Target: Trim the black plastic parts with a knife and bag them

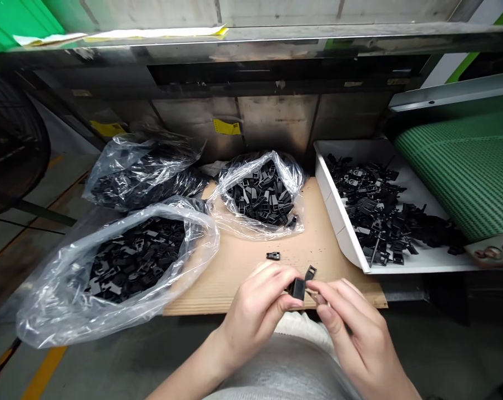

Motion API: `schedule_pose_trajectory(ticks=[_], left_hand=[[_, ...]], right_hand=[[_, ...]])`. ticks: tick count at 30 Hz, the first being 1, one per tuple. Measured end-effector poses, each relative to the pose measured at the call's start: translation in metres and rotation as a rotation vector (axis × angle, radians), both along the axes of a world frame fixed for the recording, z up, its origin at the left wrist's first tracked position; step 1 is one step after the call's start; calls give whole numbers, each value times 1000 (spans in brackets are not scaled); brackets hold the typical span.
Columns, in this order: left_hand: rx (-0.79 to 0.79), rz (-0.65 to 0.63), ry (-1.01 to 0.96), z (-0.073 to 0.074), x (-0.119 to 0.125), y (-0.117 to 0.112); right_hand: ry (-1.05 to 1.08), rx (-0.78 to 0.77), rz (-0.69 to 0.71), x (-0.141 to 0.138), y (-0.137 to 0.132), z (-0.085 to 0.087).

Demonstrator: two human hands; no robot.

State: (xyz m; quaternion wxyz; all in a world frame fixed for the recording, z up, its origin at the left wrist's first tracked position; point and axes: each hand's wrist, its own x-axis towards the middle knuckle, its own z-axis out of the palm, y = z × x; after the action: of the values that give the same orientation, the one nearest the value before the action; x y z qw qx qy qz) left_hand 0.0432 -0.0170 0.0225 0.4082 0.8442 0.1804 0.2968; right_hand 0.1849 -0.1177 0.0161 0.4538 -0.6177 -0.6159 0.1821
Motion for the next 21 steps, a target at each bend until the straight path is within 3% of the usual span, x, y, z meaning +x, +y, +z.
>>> schedule_pose_trajectory(ticks=[8, 11, 14, 18, 21], left_hand=[[39, -7, -53, -1, -1, 3], [28, -38, -74, 0, -3, 3], [-4, -14, -67, -1, -3, 3], [-46, 20, -16, -5, -2, 4], [-56, -27, -24, -6, -1, 5]], right_hand=[[-209, 37, -31, -5, 9, -5], [-200, 17, -189, 4, 12, -11], [-49, -13, -314, 13, 12, -15], [247, -190, -167, 12, 9, -9], [199, -237, -102, 4, 11, -5]])
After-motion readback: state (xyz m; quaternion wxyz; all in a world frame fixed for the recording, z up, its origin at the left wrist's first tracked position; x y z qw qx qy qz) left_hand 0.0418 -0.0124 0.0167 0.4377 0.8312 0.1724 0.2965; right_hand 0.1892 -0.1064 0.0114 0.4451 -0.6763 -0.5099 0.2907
